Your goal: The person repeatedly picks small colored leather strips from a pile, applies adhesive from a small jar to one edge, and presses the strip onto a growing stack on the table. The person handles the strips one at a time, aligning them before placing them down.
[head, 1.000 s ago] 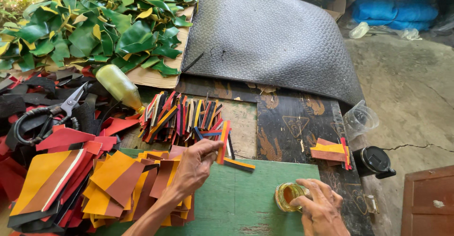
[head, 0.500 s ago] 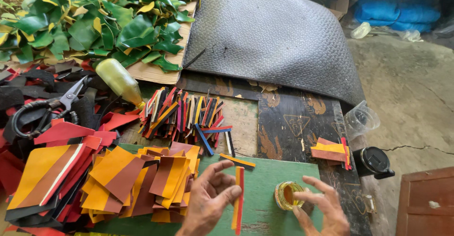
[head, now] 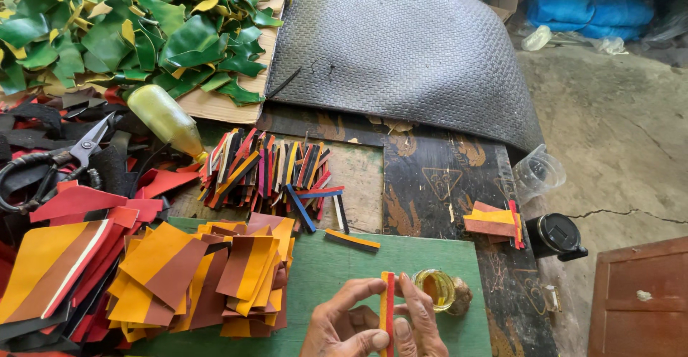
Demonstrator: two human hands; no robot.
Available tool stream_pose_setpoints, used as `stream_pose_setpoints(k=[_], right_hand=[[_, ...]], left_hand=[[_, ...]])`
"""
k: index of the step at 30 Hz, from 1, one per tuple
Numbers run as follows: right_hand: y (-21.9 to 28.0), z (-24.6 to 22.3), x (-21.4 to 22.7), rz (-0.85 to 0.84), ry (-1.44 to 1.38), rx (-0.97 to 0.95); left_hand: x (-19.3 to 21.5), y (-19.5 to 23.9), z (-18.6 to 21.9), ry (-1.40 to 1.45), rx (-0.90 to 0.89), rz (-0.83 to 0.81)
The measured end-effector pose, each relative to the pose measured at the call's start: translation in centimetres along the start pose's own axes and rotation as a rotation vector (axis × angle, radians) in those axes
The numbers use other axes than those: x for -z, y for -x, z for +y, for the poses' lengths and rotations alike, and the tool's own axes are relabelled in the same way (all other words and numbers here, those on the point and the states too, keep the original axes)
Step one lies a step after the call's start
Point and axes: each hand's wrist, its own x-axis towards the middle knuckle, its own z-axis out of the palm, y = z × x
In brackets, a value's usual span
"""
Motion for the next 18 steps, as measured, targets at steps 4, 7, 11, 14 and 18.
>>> stream_pose_setpoints(k=[4,7,11,14,18], right_hand=[[0.5,0.7,-0.2,-0.012,-0.070,-0.105],[0.7,1.2,-0.1,0.008,-0.087,-0.082],[0.5,1.9,0.2,-0.020,-0.009,0.038],[0.8,2.5,0.4,-0.019,0.107,0.232],[1.5,3.5,0.9,-0.045,0.461,0.371]], left_hand=[[-0.2,0.0,0.2,-0.023,0.000,-0.023],[-0.1,0.1,0.5,-0.049,0.010,-0.059],[-0.1,0.3,0.8,-0.082,0.046,-0.062],[-0.2,0.0,1.1,-0.066,0.018,-0.065],[-0.1,-0.2,1.5,-0.041,0.018,-0.016]])
